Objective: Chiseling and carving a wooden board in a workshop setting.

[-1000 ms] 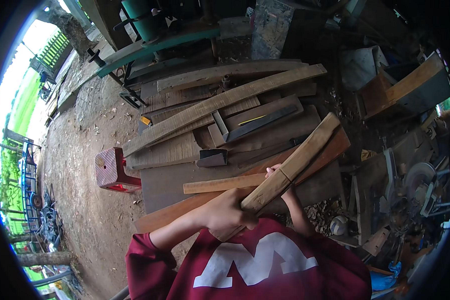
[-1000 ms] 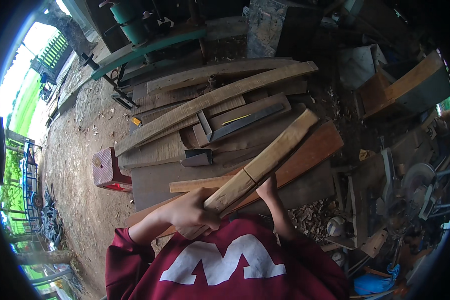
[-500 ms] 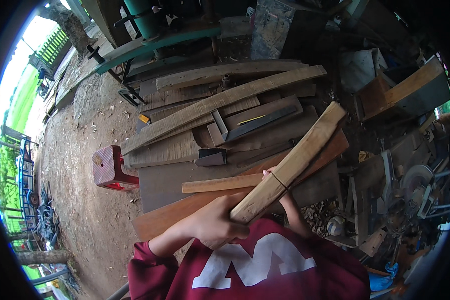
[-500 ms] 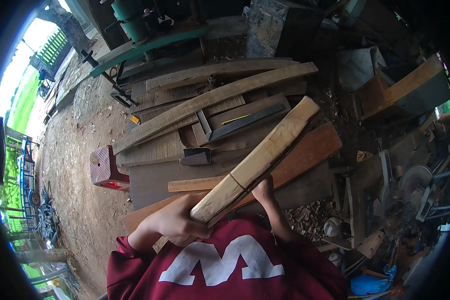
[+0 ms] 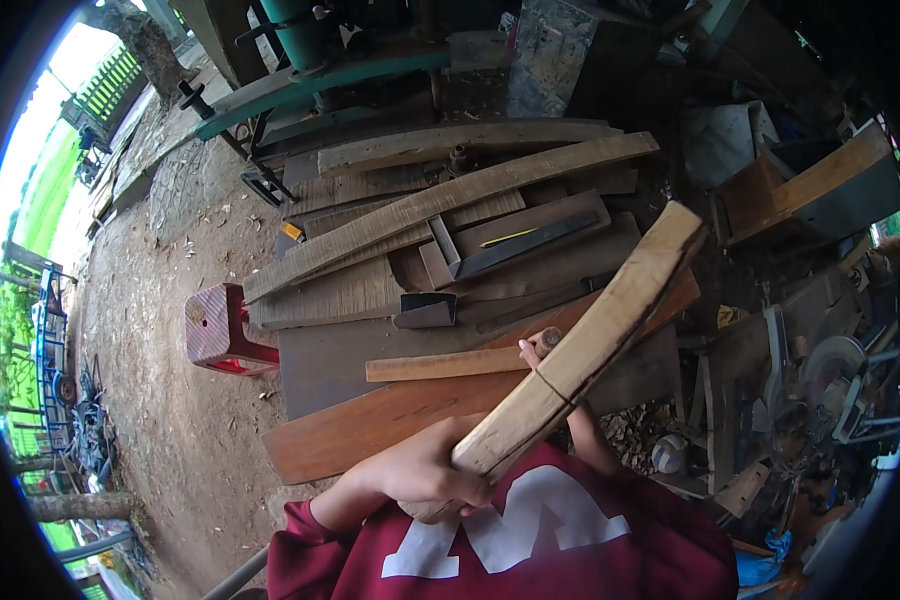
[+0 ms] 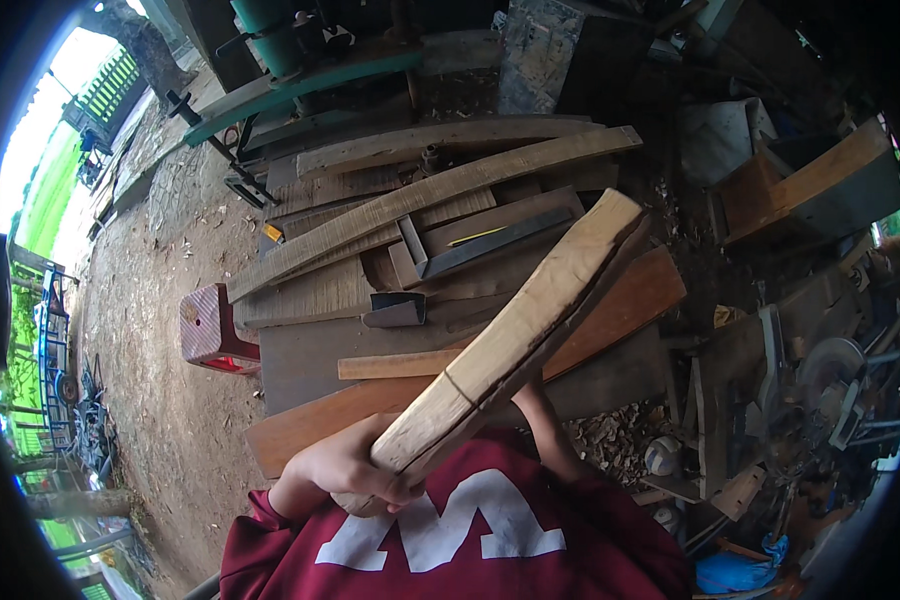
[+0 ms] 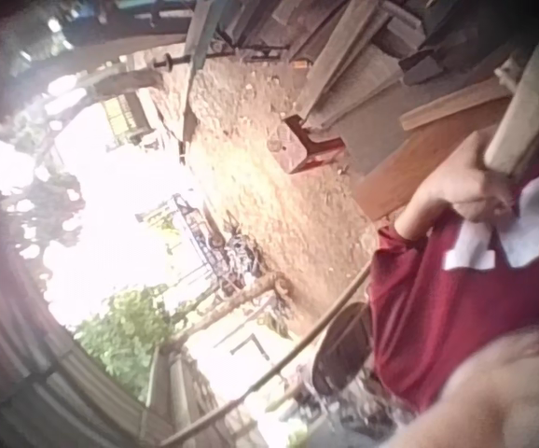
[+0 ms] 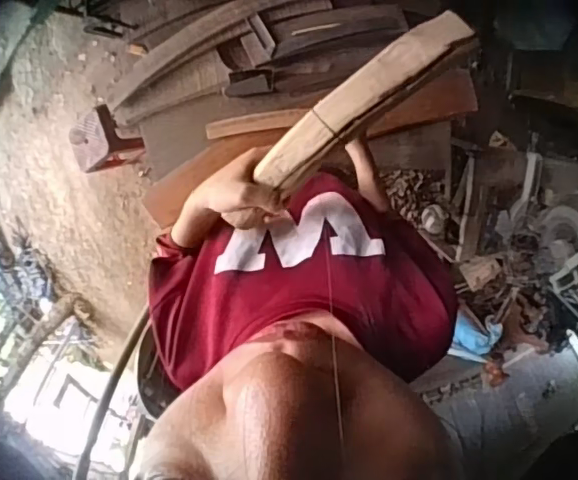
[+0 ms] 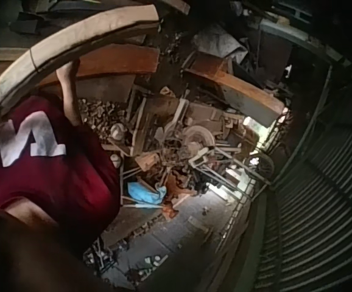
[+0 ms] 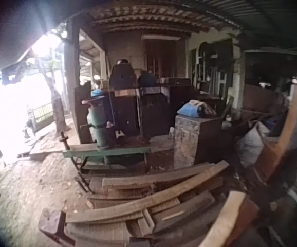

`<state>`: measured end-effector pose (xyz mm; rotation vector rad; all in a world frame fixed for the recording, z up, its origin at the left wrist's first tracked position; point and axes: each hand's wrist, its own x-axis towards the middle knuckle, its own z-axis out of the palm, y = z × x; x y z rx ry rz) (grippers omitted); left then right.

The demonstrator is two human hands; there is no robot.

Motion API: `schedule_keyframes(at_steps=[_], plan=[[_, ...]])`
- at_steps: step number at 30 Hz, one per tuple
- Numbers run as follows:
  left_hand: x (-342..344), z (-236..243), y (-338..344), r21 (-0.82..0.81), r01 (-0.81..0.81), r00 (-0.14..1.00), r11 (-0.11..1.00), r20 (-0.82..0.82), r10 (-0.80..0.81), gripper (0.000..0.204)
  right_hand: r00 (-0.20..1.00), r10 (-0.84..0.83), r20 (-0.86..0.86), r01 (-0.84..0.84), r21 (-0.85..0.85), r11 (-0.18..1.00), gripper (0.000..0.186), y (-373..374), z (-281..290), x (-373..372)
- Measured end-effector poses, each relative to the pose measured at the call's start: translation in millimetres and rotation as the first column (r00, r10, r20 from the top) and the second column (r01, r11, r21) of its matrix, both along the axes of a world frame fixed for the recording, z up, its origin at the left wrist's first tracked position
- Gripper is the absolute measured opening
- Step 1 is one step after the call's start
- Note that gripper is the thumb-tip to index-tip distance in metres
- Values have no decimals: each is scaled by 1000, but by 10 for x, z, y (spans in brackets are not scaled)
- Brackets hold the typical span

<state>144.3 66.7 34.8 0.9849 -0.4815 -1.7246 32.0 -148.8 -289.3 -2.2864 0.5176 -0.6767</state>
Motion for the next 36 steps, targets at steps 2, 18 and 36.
schedule_keyframes(at_steps=[2,18,36], plan=[[-35,-42,0,7,-36,999,999,41,36,40,1000,-10,13,10,-3,1000,18,19,83,29],[-65,-347,-76,34,-151,986,988,72,149,40,996,17,90,-36,213,976,20,109,1096,169],[-133,-1466,386,490,-304,437,817,834,-337,45,1000,5,25,-18,538,843,13,13,1281,172]])
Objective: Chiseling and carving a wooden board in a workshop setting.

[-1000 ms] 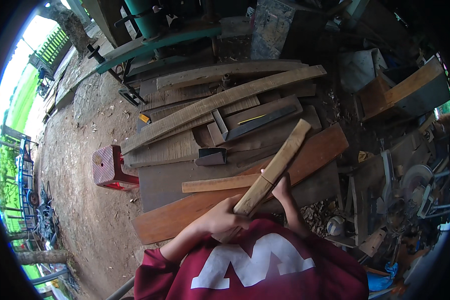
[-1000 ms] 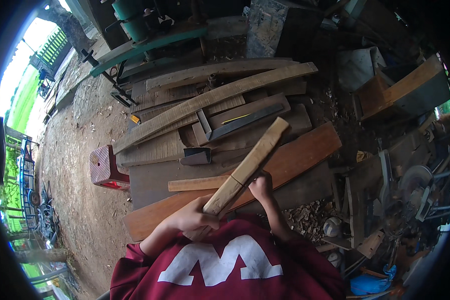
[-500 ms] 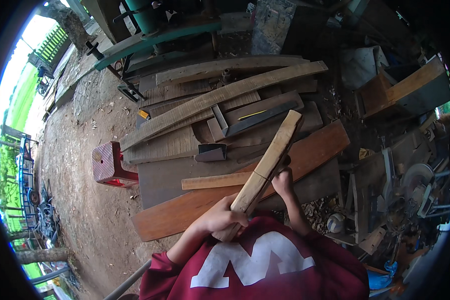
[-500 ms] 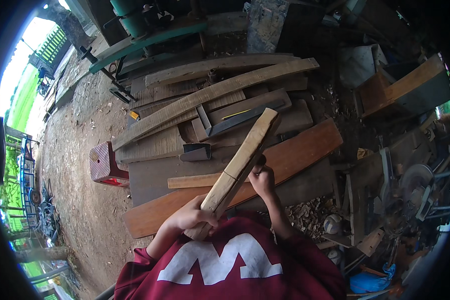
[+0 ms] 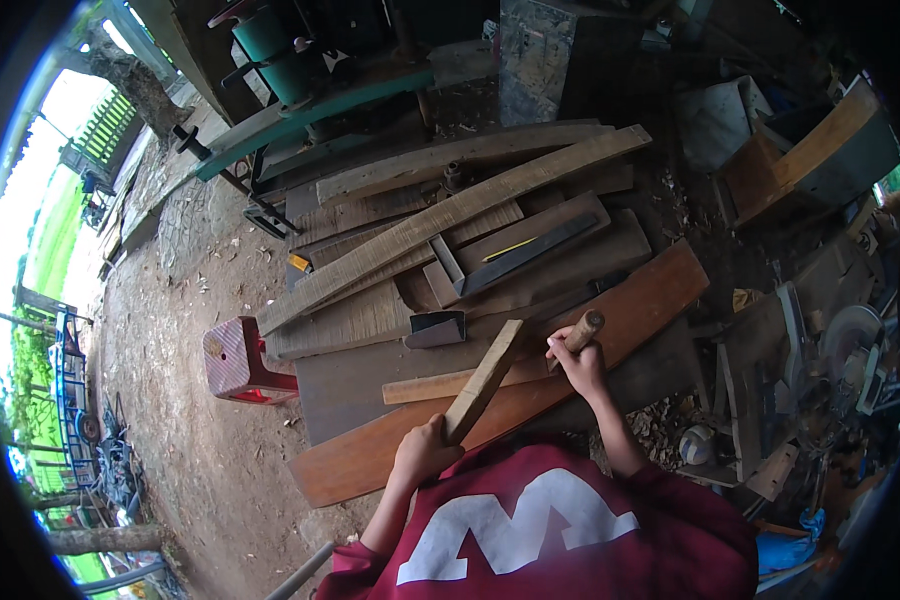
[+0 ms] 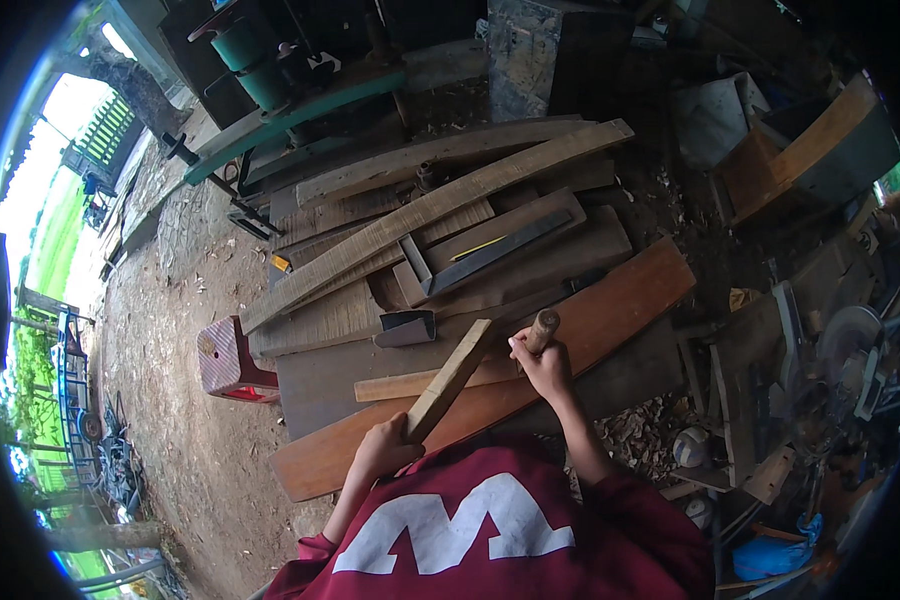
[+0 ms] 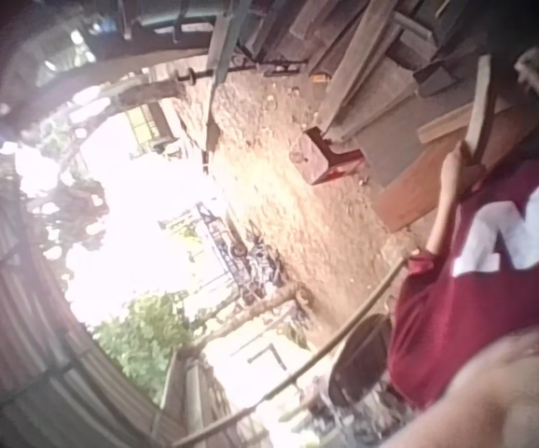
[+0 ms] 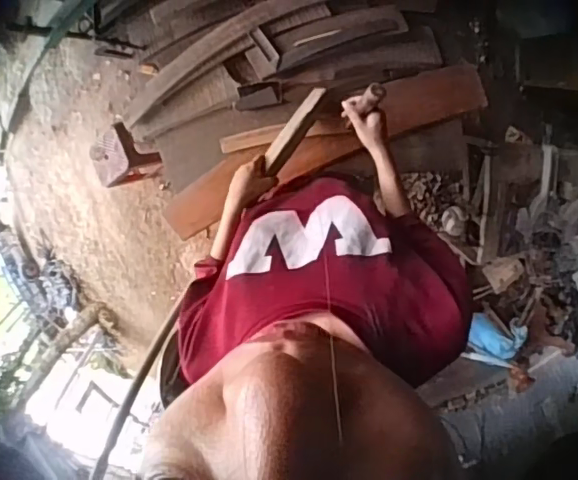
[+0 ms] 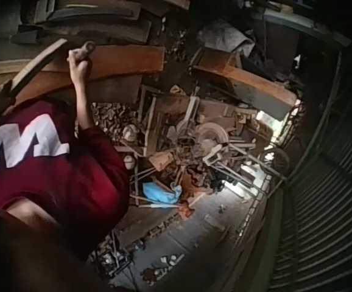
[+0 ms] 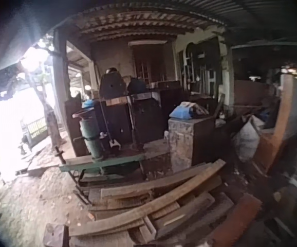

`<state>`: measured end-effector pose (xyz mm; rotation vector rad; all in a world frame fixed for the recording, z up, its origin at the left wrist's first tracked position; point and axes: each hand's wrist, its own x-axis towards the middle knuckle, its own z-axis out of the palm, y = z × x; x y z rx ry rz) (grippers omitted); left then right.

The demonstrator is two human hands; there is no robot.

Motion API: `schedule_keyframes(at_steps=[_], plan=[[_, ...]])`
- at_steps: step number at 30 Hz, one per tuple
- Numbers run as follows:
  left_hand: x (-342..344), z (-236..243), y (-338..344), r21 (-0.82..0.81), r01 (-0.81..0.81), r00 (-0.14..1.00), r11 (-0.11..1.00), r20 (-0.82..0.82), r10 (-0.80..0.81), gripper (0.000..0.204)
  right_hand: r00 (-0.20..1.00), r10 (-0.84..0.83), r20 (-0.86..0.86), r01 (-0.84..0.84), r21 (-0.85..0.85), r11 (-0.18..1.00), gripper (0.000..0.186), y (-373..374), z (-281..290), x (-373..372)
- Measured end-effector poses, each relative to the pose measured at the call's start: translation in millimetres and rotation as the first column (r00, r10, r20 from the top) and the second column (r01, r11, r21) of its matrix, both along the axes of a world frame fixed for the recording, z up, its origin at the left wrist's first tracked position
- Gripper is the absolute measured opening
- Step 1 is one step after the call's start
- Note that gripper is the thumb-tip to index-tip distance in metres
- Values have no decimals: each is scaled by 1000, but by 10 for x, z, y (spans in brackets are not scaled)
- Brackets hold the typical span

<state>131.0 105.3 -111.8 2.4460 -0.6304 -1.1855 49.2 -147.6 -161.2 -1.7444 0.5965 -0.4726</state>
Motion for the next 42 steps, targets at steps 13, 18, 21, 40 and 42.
schedule_keyframes(at_steps=[13,18,21,40,42], plan=[[52,-760,264,-48,-278,882,959,-410,235,37,990,58,-126,-67,-71,995,11,22,108,-305],[68,-800,256,-76,-419,733,905,-617,287,27,965,106,-240,-83,103,991,16,15,299,-532],[108,-1014,320,-107,-461,658,881,-707,258,29,933,219,-285,-178,163,970,31,4,385,-680],[258,-1026,400,-63,-445,561,893,-797,223,13,960,185,211,-159,-137,978,17,472,372,206],[263,-994,346,-48,-443,557,895,-797,233,13,926,322,197,-240,-352,905,17,533,275,349]])
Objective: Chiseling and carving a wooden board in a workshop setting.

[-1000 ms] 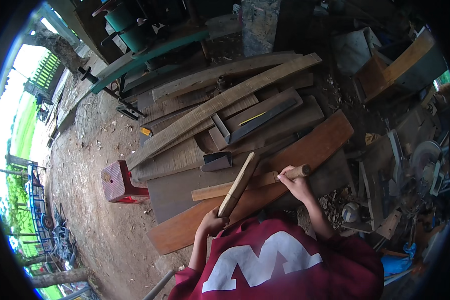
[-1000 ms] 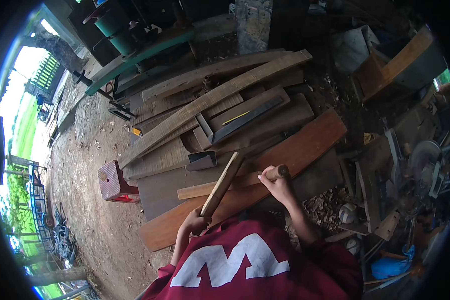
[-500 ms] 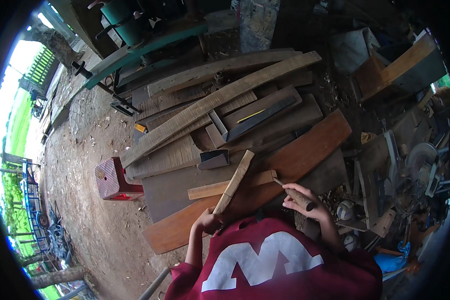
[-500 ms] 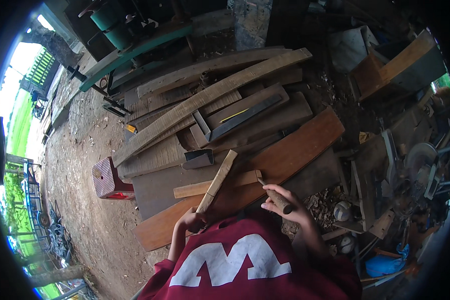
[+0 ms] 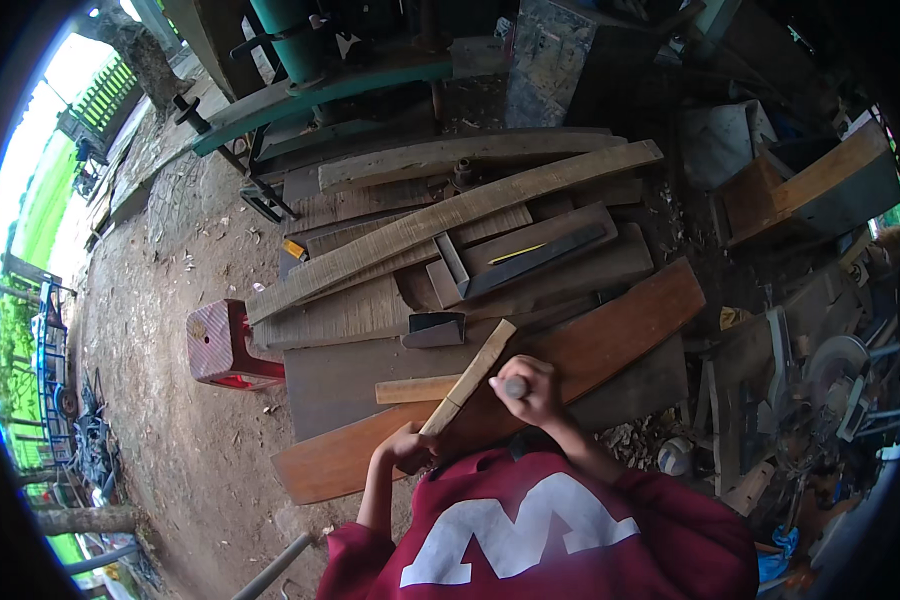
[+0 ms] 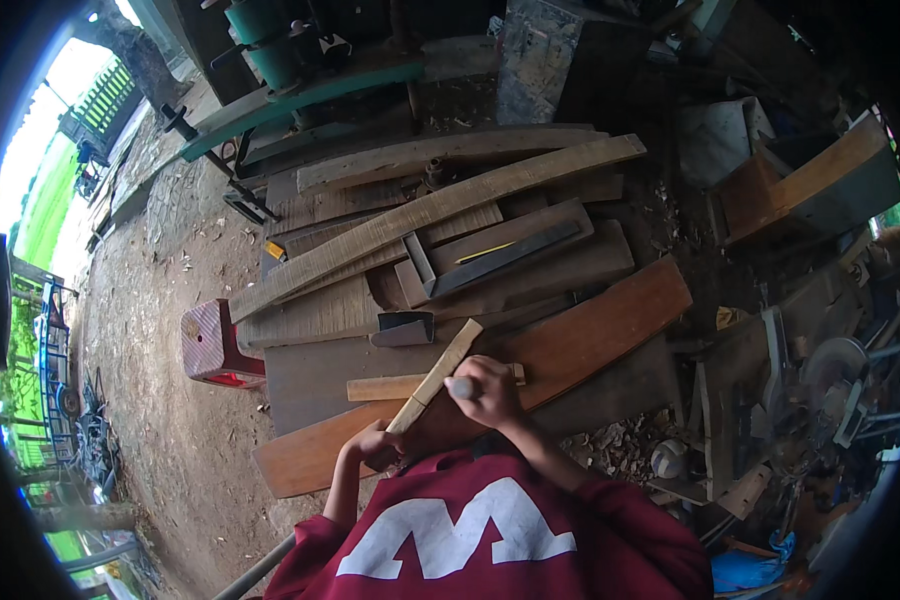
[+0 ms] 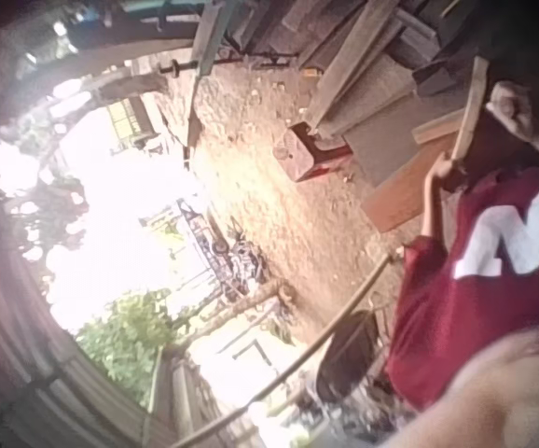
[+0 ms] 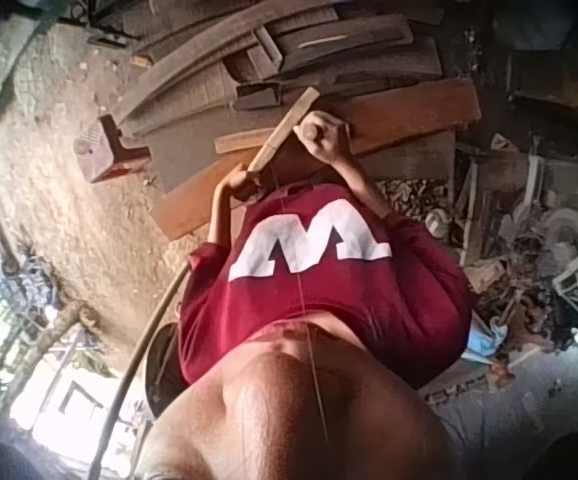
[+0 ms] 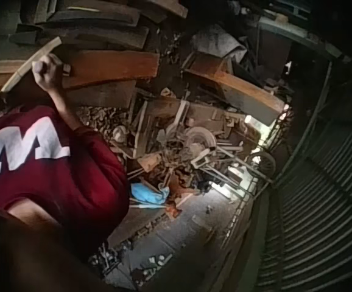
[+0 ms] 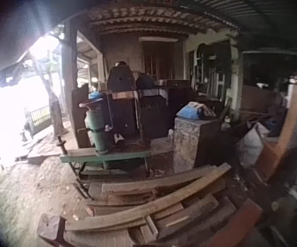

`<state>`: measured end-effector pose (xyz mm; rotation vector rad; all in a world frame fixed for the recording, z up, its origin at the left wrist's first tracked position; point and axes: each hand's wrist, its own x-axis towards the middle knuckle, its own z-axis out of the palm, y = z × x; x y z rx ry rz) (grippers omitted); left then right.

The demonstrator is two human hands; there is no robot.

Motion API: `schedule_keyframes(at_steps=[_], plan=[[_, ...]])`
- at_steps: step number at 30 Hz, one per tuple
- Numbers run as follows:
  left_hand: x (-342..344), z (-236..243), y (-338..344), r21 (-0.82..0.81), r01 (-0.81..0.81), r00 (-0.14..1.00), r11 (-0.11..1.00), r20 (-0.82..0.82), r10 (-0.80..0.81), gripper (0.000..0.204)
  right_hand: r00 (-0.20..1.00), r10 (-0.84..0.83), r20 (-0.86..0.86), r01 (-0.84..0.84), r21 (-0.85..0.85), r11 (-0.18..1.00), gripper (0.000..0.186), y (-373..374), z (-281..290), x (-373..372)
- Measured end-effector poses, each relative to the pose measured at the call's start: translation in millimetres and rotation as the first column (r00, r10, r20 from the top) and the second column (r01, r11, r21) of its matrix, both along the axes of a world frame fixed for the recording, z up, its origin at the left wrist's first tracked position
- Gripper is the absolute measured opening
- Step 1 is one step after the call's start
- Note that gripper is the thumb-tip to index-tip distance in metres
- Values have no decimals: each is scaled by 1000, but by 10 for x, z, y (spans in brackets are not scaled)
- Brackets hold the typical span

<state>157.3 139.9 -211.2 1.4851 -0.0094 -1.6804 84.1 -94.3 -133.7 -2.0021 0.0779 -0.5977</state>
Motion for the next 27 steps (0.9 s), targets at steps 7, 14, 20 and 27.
schedule_keyframes(at_steps=[7,14,20,27], plan=[[-36,-121,76,-40,-18,999,999,27,19,25,986,95,-134,-125,-239,963,23,315,-353,195],[-38,-146,113,-12,28,998,1000,51,-28,28,982,126,-139,-169,-374,912,15,530,-426,135],[-22,-200,110,3,21,998,1000,58,-21,28,930,167,-328,-289,-371,882,17,609,-604,267],[-15,-160,68,-17,36,995,999,91,-35,27,909,184,-374,-319,-341,884,17,592,-558,328]])
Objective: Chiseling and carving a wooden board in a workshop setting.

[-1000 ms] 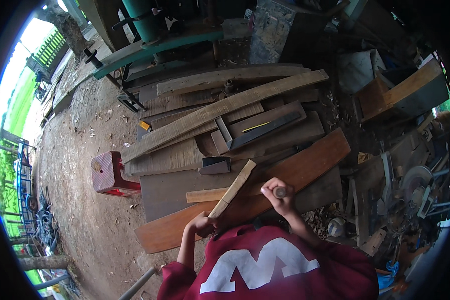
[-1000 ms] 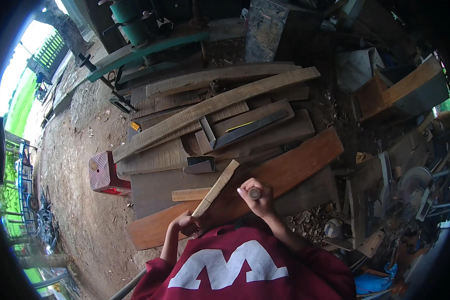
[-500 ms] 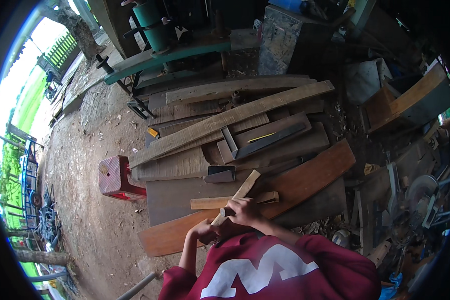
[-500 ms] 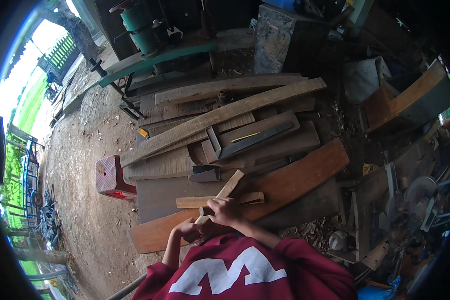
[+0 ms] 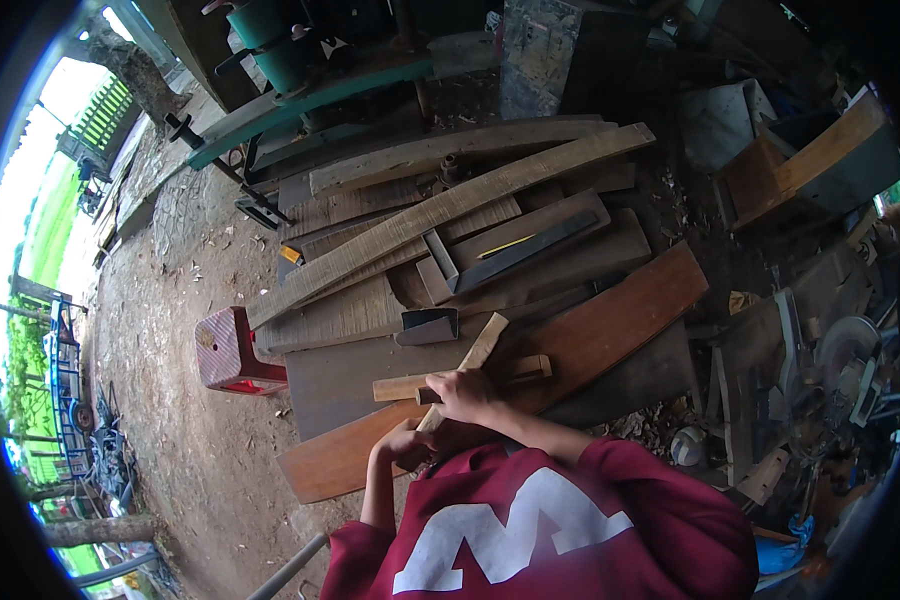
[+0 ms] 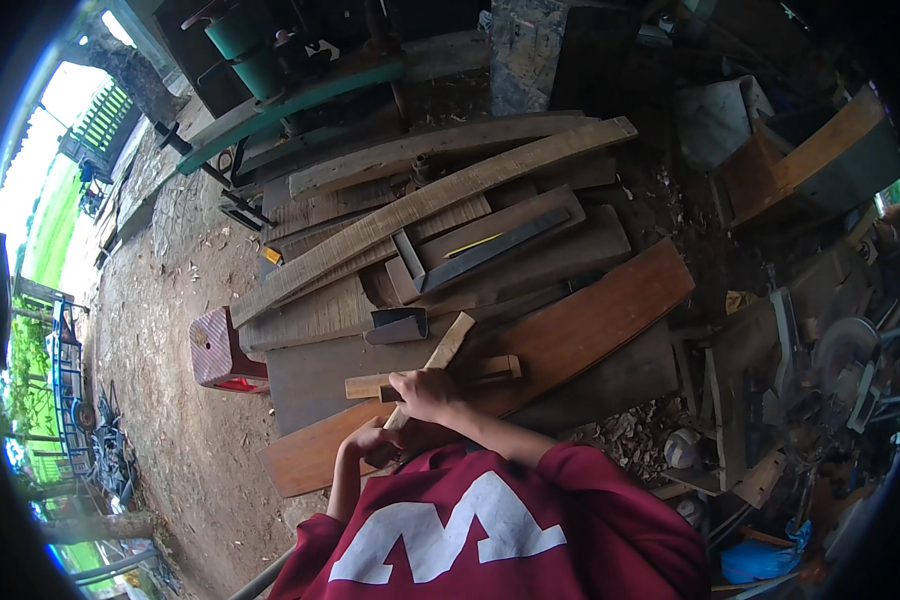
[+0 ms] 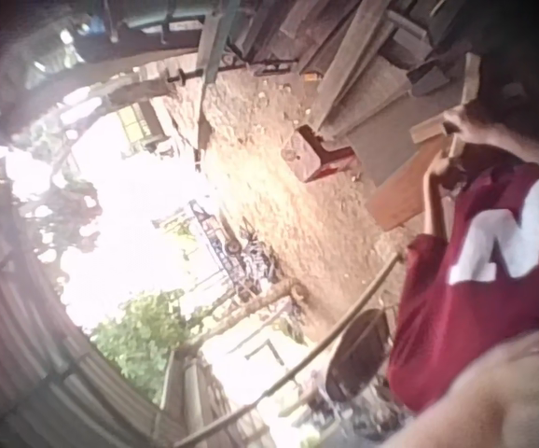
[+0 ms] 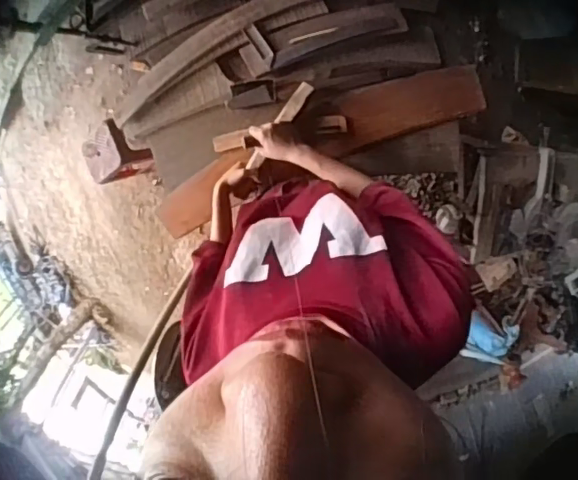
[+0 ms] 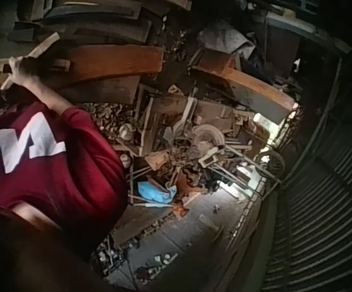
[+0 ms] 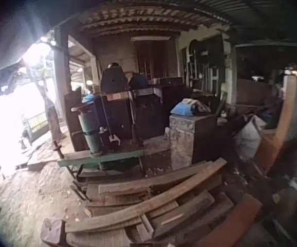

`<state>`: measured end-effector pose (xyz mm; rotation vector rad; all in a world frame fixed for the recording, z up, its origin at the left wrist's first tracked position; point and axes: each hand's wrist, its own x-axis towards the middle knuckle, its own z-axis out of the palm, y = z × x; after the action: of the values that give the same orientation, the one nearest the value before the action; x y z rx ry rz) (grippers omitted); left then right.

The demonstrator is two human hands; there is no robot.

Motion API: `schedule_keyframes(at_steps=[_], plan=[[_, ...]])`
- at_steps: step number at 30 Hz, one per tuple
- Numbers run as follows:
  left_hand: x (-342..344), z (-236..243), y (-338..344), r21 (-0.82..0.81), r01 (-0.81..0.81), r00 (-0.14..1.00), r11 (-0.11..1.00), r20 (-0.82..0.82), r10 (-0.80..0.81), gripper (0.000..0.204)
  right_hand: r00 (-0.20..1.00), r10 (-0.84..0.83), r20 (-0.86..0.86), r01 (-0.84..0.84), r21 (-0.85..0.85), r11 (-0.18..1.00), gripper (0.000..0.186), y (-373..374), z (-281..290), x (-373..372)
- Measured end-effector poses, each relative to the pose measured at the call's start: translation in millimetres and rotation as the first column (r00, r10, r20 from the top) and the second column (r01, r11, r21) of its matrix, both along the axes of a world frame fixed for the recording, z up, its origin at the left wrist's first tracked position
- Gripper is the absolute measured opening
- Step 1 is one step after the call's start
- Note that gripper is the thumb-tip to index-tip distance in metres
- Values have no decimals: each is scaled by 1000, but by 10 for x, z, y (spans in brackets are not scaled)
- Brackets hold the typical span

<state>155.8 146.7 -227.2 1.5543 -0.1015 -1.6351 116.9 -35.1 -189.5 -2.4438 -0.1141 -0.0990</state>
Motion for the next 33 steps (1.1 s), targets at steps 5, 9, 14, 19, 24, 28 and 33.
schedule_keyframes(at_steps=[5,9,14,19,24,28,33], plan=[[0,-35,36,6,-19,999,1000,-36,19,28,999,4,-47,-5,-22,1000,18,25,4,-3],[-2,21,8,19,-24,999,1000,-32,25,29,998,-25,64,26,-11,1000,17,36,-9,-34],[10,101,-21,13,-18,999,1000,-33,18,29,998,-19,60,21,-37,999,16,49,-73,-35],[15,39,-3,3,-13,999,1000,-53,13,30,998,22,-65,-24,-33,999,15,47,79,38],[9,-8,31,-9,-6,1000,1000,0,6,31,985,99,-143,-114,-104,988,19,52,69,120],[-6,-45,24,-15,3,1000,1000,27,-3,31,992,63,-113,-68,-36,997,24,33,-86,90],[18,48,-33,-20,10,1000,1000,10,-9,30,984,18,-178,-30,-65,997,26,-26,37,91]])
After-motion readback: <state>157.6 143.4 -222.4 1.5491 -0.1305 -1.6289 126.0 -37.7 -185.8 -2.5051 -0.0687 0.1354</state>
